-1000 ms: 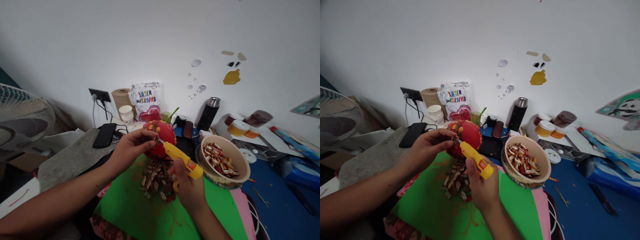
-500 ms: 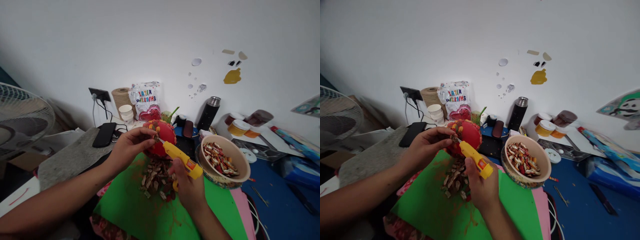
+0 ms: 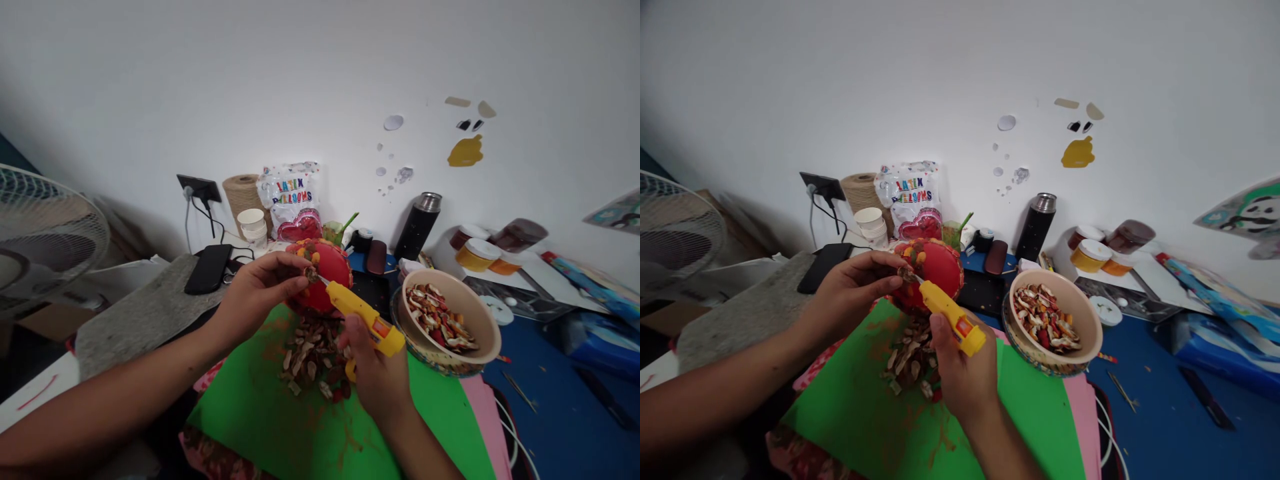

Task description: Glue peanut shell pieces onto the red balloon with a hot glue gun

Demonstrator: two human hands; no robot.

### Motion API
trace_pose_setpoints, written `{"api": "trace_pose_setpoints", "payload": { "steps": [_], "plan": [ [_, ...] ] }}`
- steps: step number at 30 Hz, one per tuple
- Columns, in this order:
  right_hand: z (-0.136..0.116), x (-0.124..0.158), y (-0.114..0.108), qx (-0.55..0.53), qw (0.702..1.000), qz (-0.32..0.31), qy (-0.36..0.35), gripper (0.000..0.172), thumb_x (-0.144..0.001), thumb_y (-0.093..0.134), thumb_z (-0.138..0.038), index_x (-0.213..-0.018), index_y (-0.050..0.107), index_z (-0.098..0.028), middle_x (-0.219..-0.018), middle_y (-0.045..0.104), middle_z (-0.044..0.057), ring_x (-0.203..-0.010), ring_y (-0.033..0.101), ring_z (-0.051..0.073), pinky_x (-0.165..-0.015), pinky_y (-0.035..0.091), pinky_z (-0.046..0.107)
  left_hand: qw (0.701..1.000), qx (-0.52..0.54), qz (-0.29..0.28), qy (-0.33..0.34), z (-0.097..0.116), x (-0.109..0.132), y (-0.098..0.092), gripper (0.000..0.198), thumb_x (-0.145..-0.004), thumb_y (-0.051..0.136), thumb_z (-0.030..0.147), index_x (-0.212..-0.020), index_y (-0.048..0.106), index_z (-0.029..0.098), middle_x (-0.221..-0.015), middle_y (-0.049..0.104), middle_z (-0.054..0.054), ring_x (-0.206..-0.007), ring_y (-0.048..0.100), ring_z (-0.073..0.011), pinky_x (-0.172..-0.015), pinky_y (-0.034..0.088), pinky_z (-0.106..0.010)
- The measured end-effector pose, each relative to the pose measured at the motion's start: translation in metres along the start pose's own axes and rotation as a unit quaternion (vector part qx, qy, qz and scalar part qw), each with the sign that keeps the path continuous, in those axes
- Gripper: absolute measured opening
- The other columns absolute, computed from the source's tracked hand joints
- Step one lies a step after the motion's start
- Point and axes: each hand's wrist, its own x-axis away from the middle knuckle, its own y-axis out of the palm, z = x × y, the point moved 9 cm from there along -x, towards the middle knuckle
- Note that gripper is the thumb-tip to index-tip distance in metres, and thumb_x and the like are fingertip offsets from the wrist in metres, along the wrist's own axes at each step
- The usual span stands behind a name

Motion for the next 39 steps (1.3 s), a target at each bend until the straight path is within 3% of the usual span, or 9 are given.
{"api": "trace_pose_setpoints", "payload": {
  "steps": [5, 13, 19, 23, 39],
  "plan": [
    [0.0025, -0.0046, 0.0012, -0.001, 0.999, -0.010, -0.035, 0.072, -0.102, 0.065, -0.084, -0.063, 0.060, -0.024, -0.054, 0.049, -0.003, -0.048, 0.043, 0.013, -0.044, 0.034, 0.027, 1.000, 0.014, -0.002, -0.002, 0.0001, 0.0000, 0.0002, 0.032, -0.080, 0.106, 0.037, -0.103, 0.089, 0.022, -0.102, 0.087, -0.007, -0.091, 0.081, -0.0201, -0.080, 0.069, -0.028],
    [0.0024, -0.0006, 0.0044, -0.001, 1.000, -0.016, 0.012, 0.068, -0.103, 0.067, -0.081, -0.066, 0.060, -0.024, -0.055, 0.046, -0.005, -0.050, 0.039, 0.013, -0.047, 0.032, 0.027, 0.999, 0.032, 0.014, 0.005, 0.0010, -0.0024, -0.0045, 0.030, -0.080, 0.106, 0.032, -0.101, 0.088, 0.022, -0.101, 0.087, -0.006, -0.093, 0.082, -0.0189, -0.081, 0.068, -0.025],
    [0.0073, -0.0051, 0.0051, -0.008, 0.999, -0.025, -0.042, 0.070, -0.105, 0.063, -0.081, -0.064, 0.061, -0.024, -0.054, 0.043, -0.005, -0.048, 0.038, 0.012, -0.044, 0.030, 0.027, 1.000, 0.013, 0.014, 0.006, 0.0008, -0.0032, -0.0048, 0.030, -0.080, 0.106, 0.032, -0.101, 0.087, 0.022, -0.102, 0.087, -0.006, -0.091, 0.082, -0.0193, -0.079, 0.069, -0.027],
    [0.0090, -0.0029, 0.0058, -0.018, 0.999, -0.033, -0.034, 0.067, -0.103, 0.067, -0.079, -0.066, 0.061, -0.024, -0.053, 0.039, -0.007, -0.045, 0.034, 0.011, -0.041, 0.027, 0.025, 1.000, 0.007, 0.007, 0.009, 0.0032, -0.0015, -0.0021, 0.030, -0.080, 0.106, 0.034, -0.101, 0.087, 0.023, -0.104, 0.087, -0.006, -0.094, 0.082, -0.0200, -0.082, 0.070, -0.027],
    [0.0024, -0.0009, 0.0090, -0.015, 0.998, -0.044, -0.034, 0.068, -0.104, 0.065, -0.081, -0.067, 0.061, -0.024, -0.056, 0.051, -0.004, -0.046, 0.039, 0.011, -0.041, 0.032, 0.025, 1.000, -0.003, -0.011, 0.016, 0.0037, 0.0003, 0.0016, 0.026, -0.082, 0.105, 0.034, -0.100, 0.090, 0.023, -0.103, 0.086, -0.006, -0.089, 0.080, -0.0182, -0.079, 0.069, -0.025]
  ]
}}
